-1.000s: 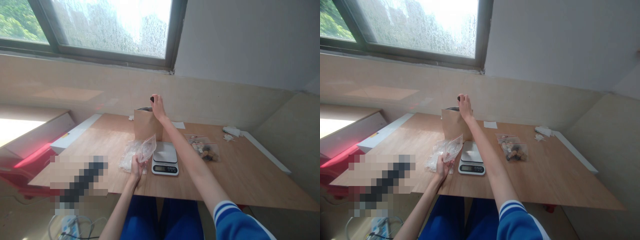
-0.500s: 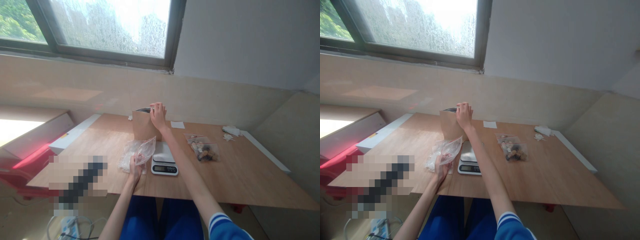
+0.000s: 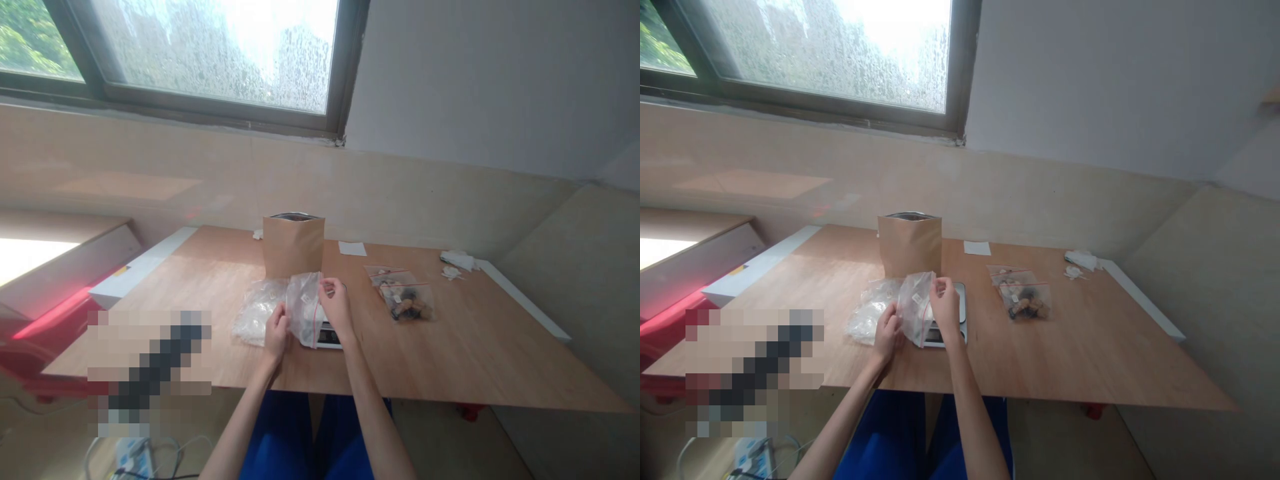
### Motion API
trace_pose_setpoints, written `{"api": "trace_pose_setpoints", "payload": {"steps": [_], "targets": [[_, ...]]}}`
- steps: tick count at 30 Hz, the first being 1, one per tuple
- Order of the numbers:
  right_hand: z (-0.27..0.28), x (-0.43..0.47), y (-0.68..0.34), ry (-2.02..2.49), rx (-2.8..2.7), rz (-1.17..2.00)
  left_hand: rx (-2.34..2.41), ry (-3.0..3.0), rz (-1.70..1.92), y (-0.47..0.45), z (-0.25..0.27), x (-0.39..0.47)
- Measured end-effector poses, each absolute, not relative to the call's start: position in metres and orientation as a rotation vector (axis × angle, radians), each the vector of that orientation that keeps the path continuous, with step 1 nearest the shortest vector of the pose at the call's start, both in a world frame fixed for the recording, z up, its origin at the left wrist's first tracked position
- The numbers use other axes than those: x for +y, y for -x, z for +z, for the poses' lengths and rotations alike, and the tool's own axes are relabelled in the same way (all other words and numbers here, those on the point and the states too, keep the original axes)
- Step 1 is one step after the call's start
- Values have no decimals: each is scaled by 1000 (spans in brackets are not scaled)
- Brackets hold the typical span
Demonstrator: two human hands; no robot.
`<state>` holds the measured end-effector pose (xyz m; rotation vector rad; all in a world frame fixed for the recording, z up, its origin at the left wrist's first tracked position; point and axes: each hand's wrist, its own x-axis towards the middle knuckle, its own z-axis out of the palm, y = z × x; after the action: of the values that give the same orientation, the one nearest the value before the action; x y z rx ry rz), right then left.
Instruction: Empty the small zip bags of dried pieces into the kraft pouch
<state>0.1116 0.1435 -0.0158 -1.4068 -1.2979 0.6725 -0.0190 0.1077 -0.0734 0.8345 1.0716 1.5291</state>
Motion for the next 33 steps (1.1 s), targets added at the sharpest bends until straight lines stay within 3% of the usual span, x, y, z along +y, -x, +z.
{"api": "trace_pose_setpoints", "payload": {"steps": [5,9,15,23,29,33], "targets": [[8,134,-133,1308,-1190,576,1162,-1160,1528,14,-57,103],[12,119,-132,1198,-1199,609,1122,-1118,1616,5,-31,98],[-1,107,-112,1161,-1277,606,1178,-1050,1426,3,-3,99],[-32,104,-139,1347,-1459,667,1960,-1468,1329,66,-20,126],[-47,110,-200,1500,-1497,255,2443,-1766,1050,128,-30,113],[-64,119,-249,1725,-1388,-118,2568,-1553,779,200,-53,81]]}}
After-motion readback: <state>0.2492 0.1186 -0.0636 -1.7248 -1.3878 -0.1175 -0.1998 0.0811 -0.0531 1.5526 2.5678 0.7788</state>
